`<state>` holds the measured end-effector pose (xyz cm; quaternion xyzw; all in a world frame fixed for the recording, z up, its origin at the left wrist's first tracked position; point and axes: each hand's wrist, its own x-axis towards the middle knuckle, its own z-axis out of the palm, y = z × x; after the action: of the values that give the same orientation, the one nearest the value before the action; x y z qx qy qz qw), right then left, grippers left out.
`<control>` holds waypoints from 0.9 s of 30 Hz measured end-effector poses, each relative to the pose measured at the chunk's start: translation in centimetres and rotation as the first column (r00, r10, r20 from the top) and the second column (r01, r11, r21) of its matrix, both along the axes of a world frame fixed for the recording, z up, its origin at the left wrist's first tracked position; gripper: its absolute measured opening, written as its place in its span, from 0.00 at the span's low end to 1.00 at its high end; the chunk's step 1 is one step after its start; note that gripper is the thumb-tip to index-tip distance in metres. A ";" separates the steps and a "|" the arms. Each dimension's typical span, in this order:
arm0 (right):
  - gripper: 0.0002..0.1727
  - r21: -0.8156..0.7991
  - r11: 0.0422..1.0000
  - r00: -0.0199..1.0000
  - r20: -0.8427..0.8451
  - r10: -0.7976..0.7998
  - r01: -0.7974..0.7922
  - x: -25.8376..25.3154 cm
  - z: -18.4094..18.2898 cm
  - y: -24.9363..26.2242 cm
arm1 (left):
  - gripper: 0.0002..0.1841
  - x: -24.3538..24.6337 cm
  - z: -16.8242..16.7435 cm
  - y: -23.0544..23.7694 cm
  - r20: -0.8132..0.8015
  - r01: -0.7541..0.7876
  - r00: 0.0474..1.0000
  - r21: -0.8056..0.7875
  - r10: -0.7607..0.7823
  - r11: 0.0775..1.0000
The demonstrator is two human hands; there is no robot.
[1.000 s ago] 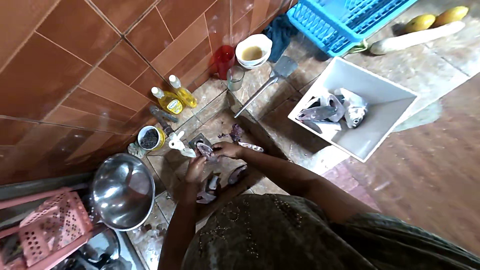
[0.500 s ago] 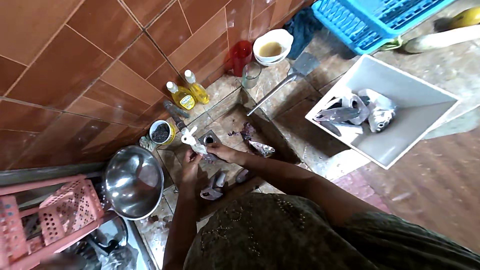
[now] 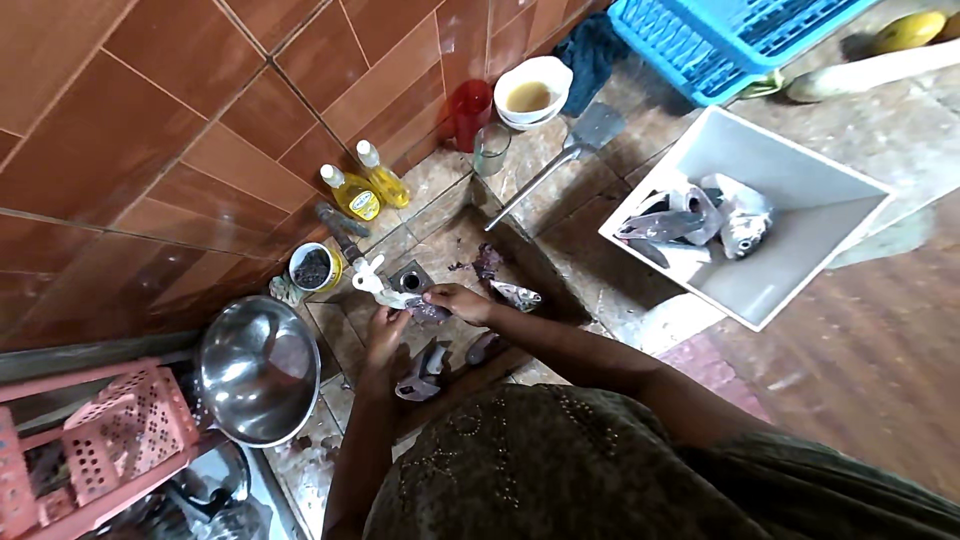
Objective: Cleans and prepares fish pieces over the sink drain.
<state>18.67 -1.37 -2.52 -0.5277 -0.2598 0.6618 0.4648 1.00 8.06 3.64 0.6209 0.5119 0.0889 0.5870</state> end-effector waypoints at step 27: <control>0.15 0.144 0.935 0.895 0.368 0.253 -0.324 0.9 0.1 1.3 | 0.12 1.7 0.5 1.4 -0.584 0.532 0.684 -0.012 -0.437 0.847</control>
<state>19.60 -0.03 -2.38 -0.5405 -0.4784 0.5914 0.3595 2.71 9.47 4.10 0.7763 0.4703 -0.2177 0.3589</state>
